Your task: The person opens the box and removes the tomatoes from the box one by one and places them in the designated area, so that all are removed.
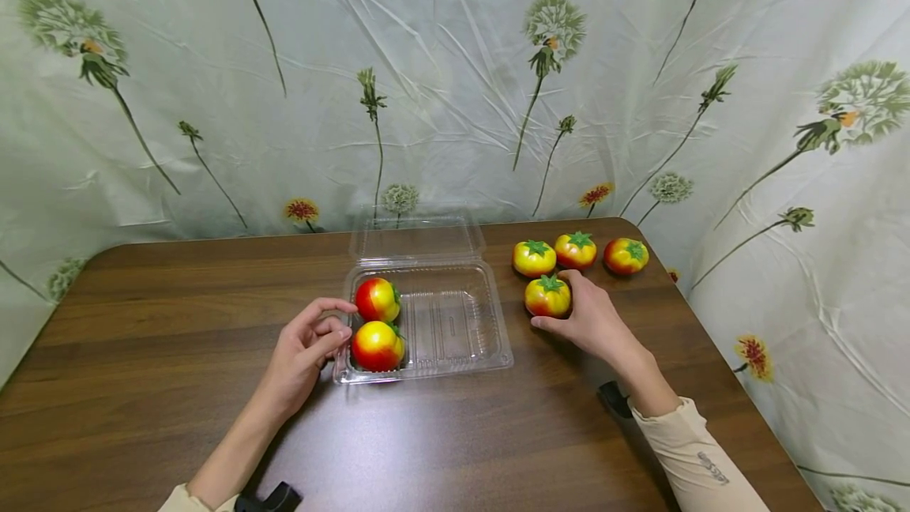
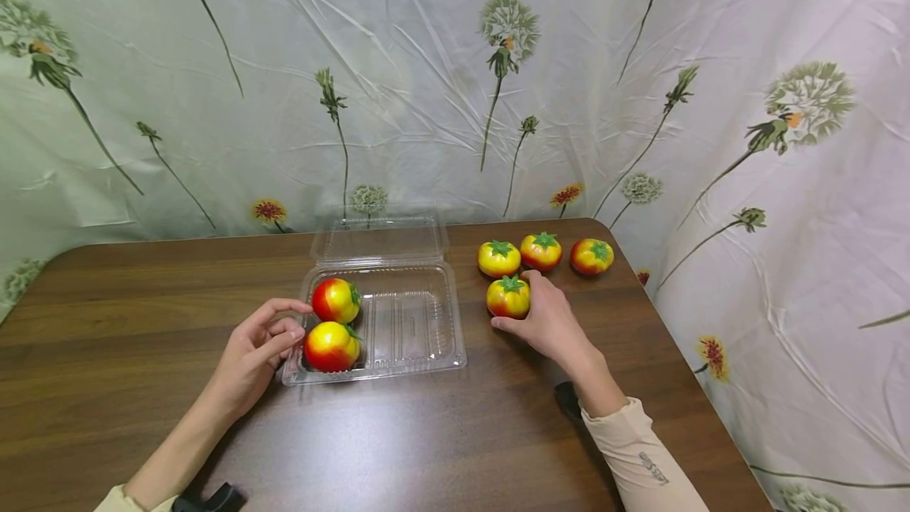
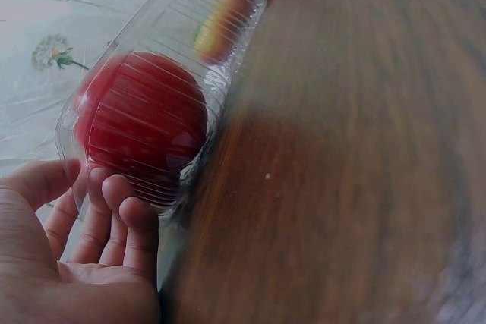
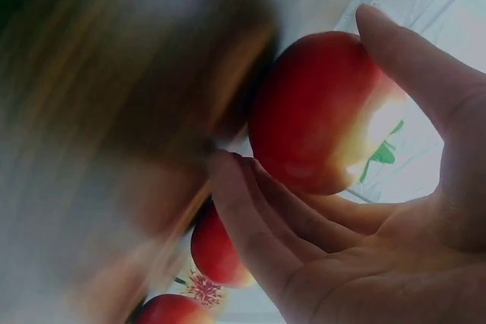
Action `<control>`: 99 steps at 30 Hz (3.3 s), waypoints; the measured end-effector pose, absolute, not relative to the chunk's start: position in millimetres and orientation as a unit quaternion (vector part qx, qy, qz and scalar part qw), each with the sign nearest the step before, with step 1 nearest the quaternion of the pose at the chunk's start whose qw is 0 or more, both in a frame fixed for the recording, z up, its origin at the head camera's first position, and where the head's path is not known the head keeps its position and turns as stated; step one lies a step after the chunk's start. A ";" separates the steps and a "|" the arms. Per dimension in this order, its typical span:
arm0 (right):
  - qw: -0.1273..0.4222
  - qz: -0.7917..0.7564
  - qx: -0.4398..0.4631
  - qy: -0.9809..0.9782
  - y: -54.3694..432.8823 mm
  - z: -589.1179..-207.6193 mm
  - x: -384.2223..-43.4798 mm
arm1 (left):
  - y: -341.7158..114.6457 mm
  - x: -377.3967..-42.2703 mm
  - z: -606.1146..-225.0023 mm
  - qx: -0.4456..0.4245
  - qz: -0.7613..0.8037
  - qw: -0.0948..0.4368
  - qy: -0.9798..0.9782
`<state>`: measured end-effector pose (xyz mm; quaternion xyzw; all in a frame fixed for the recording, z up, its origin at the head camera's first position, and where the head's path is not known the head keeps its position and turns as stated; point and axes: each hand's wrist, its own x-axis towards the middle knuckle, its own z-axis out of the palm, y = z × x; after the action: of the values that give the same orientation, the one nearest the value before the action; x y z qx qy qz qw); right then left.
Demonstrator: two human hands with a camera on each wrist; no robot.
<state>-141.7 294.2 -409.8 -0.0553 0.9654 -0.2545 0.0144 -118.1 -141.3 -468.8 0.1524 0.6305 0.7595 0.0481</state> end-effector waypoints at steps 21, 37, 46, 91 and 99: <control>0.035 -0.258 -0.064 0.963 298.0 -389.8 -135.6 | -140.6 -117.5 -467.9 0.149 0.758 0.045 0.634; 0.018 -0.257 -0.076 0.963 299.1 -402.9 -140.5 | -140.6 -117.9 -467.6 0.150 0.759 0.044 0.632; 0.026 -0.258 -0.066 0.964 300.5 -403.1 -141.3 | -140.9 -118.6 -467.8 0.152 0.759 0.050 0.631; -0.054 -0.289 -0.094 0.951 286.5 -376.7 -139.0 | -141.5 -118.8 -466.4 0.147 0.751 0.048 0.642; -0.072 -0.305 -0.103 0.944 262.7 -373.3 -144.0 | -141.5 -118.8 -466.3 0.144 0.752 0.047 0.641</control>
<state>-144.0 262.7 -373.3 -0.1033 0.9442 -0.3045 -0.0717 -118.8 -141.5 -466.3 0.1442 0.6414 0.7521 0.0471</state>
